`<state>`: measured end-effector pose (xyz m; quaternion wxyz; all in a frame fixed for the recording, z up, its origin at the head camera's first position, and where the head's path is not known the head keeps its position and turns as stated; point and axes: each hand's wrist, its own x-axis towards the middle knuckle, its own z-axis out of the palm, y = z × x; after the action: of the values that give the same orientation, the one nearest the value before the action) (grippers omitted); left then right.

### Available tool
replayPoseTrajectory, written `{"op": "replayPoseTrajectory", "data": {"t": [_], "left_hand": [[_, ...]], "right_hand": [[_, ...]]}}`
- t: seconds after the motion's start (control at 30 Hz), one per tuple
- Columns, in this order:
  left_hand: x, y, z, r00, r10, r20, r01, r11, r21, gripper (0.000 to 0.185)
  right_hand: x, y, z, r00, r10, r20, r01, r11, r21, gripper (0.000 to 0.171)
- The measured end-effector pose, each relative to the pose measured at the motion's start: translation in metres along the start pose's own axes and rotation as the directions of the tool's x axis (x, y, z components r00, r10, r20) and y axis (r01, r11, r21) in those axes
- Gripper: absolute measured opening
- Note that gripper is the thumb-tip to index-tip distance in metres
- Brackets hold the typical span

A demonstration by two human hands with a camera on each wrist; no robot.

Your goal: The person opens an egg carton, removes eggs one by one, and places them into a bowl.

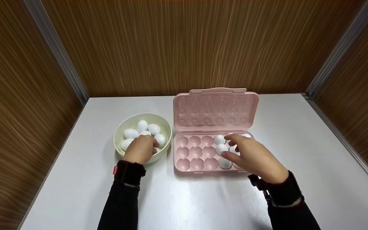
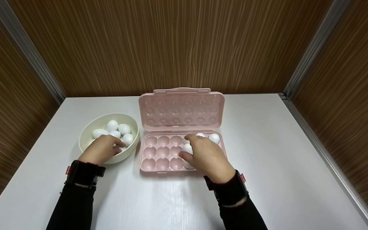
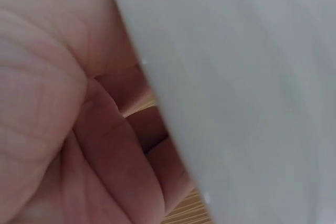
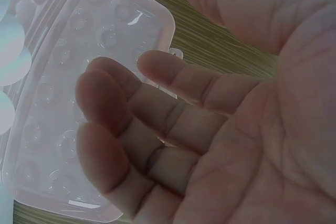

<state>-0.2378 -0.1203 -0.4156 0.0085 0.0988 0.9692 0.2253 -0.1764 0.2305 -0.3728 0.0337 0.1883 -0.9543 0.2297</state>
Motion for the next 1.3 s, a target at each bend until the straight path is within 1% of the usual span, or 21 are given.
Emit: {"op": "replayPoseTrajectory", "data": {"t": [0.1, 0.17, 0.2, 0.27, 0.33, 0.4, 0.47, 0.6, 0.67, 0.73, 0.8, 0.9, 1.0, 1.07, 1.1, 1.13, 1.2, 1.23, 1.27, 1.3], "left_hand": [[0.0, 0.003, -0.003, 0.999, 0.018, -0.044, -0.016, 0.998, 0.057, 0.01], [-0.002, 0.009, -0.006, 0.996, 0.027, -0.08, -0.02, 0.996, 0.083, 0.006], [-0.004, 0.012, -0.008, 0.995, 0.026, -0.095, -0.017, 0.996, 0.086, 0.007], [-0.01, 0.023, -0.013, 0.991, 0.036, -0.127, -0.026, 0.996, 0.084, 0.016], [-0.018, 0.035, -0.017, 0.984, 0.071, -0.163, -0.059, 0.995, 0.08, 0.024], [-0.027, 0.048, -0.022, 0.971, 0.127, -0.202, -0.111, 0.99, 0.09, 0.03], [-0.036, 0.061, -0.025, 0.952, 0.19, -0.24, -0.169, 0.98, 0.105, 0.035], [-0.052, 0.079, -0.028, 0.907, 0.295, -0.301, -0.261, 0.954, 0.148, 0.04], [-0.057, 0.086, -0.028, 0.884, 0.337, -0.324, -0.297, 0.94, 0.166, 0.043], [-0.061, 0.09, -0.028, 0.862, 0.374, -0.341, -0.329, 0.926, 0.183, 0.045], [-0.063, 0.093, -0.027, 0.844, 0.405, -0.353, -0.358, 0.914, 0.192, 0.046], [-0.065, 0.095, -0.025, 0.824, 0.436, -0.36, -0.387, 0.899, 0.203, 0.045], [-0.065, 0.096, -0.023, 0.81, 0.456, -0.369, -0.404, 0.89, 0.212, 0.044], [-0.066, 0.096, -0.021, 0.796, 0.473, -0.378, -0.417, 0.881, 0.223, 0.042], [-0.066, 0.097, -0.021, 0.785, 0.486, -0.383, -0.428, 0.874, 0.231, 0.042], [-0.066, 0.098, -0.02, 0.773, 0.501, -0.389, -0.441, 0.865, 0.238, 0.041], [-0.066, 0.099, -0.019, 0.742, 0.535, -0.403, -0.469, 0.845, 0.258, 0.04], [-0.066, 0.1, -0.018, 0.726, 0.552, -0.411, -0.484, 0.834, 0.265, 0.039], [-0.066, 0.101, -0.018, 0.708, 0.568, -0.42, -0.499, 0.823, 0.271, 0.039], [-0.065, 0.102, -0.017, 0.691, 0.582, -0.43, -0.513, 0.813, 0.276, 0.039]], "right_hand": [[0.002, 0.001, 0.002, 1.0, -0.007, -0.005, 0.007, 1.0, -0.017, 0.045], [0.004, 0.003, 0.005, 1.0, -0.013, -0.003, 0.013, 0.999, -0.036, 0.039], [0.006, 0.004, 0.007, 1.0, -0.011, -0.001, 0.011, 0.999, -0.048, 0.036], [0.009, 0.007, 0.011, 1.0, -0.003, 0.007, 0.003, 0.997, -0.075, 0.03], [0.013, 0.011, 0.017, 1.0, 0.013, 0.021, -0.011, 0.995, -0.103, 0.026], [0.016, 0.014, 0.023, 0.998, 0.035, 0.043, -0.03, 0.991, -0.128, 0.025], [0.019, 0.017, 0.03, 0.996, 0.053, 0.074, -0.042, 0.989, -0.143, 0.026], [0.023, 0.022, 0.04, 0.99, 0.064, 0.124, -0.045, 0.987, -0.152, 0.028], [0.024, 0.023, 0.044, 0.989, 0.059, 0.132, -0.037, 0.987, -0.159, 0.028], [0.025, 0.024, 0.048, 0.991, 0.056, 0.124, -0.033, 0.983, -0.178, 0.028], [0.026, 0.024, 0.05, 0.992, 0.053, 0.116, -0.029, 0.98, -0.199, 0.028], [0.027, 0.024, 0.052, 0.992, 0.061, 0.109, -0.036, 0.977, -0.211, 0.027], [0.027, 0.024, 0.051, 0.994, 0.051, 0.1, -0.03, 0.978, -0.206, 0.027], [0.026, 0.024, 0.047, 0.997, 0.029, 0.067, -0.014, 0.978, -0.21, 0.028], [0.025, 0.023, 0.044, 0.999, 0.008, 0.042, 0.001, 0.978, -0.209, 0.028], [0.023, 0.022, 0.04, 1.0, -0.016, 0.016, 0.019, 0.979, -0.202, 0.028], [0.021, 0.019, 0.03, 0.996, -0.072, -0.059, 0.06, 0.982, -0.179, 0.027], [0.019, 0.017, 0.026, 0.989, -0.104, -0.105, 0.087, 0.983, -0.16, 0.027], [0.018, 0.015, 0.021, 0.977, -0.146, -0.158, 0.124, 0.982, -0.141, 0.026], [0.017, 0.012, 0.016, 0.959, -0.188, -0.211, 0.166, 0.979, -0.116, 0.027]]}}
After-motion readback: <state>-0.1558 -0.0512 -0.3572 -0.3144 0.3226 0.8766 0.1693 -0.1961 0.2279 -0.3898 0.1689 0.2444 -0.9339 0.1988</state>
